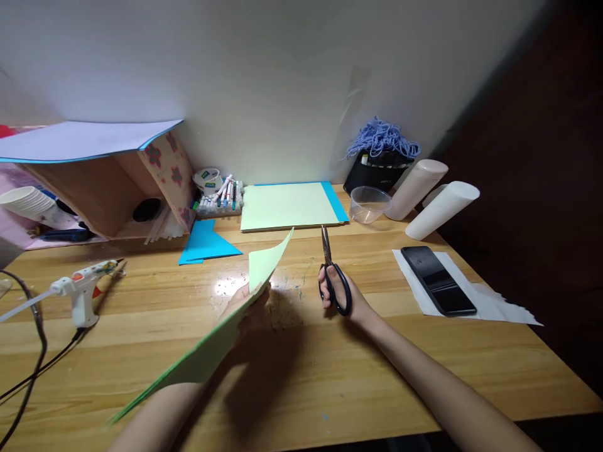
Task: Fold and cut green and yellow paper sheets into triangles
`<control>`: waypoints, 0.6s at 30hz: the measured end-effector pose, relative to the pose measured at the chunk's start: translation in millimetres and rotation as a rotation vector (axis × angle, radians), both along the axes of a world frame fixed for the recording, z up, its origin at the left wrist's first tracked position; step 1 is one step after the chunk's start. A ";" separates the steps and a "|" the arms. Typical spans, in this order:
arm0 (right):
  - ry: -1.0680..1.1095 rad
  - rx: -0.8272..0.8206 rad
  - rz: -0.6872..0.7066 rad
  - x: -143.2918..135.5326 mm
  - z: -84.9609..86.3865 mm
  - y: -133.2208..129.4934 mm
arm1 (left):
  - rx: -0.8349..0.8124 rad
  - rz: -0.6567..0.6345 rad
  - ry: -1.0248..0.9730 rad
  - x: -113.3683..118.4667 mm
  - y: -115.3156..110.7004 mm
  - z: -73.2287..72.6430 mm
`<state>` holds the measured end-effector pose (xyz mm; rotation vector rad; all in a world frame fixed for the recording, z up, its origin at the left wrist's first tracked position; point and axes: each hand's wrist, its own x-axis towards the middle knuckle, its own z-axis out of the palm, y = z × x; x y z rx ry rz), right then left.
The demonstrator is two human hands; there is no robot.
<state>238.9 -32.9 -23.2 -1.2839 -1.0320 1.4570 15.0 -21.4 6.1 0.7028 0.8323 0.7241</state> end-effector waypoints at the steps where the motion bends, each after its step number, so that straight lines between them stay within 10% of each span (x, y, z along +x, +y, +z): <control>1: -0.047 -0.005 0.002 3.3 -0.1 2.2 | -0.046 -0.055 -0.068 -0.4 1.3 2.9; 12: -1.359 0.096 -0.054 59.3 15.0 26.7 | -0.268 -0.018 -0.352 -16.2 -8.1 1.9; 18: -1.585 -0.030 -0.112 80.7 7.8 33.5 | -0.290 -0.055 -0.369 -23.9 -2.1 -12.2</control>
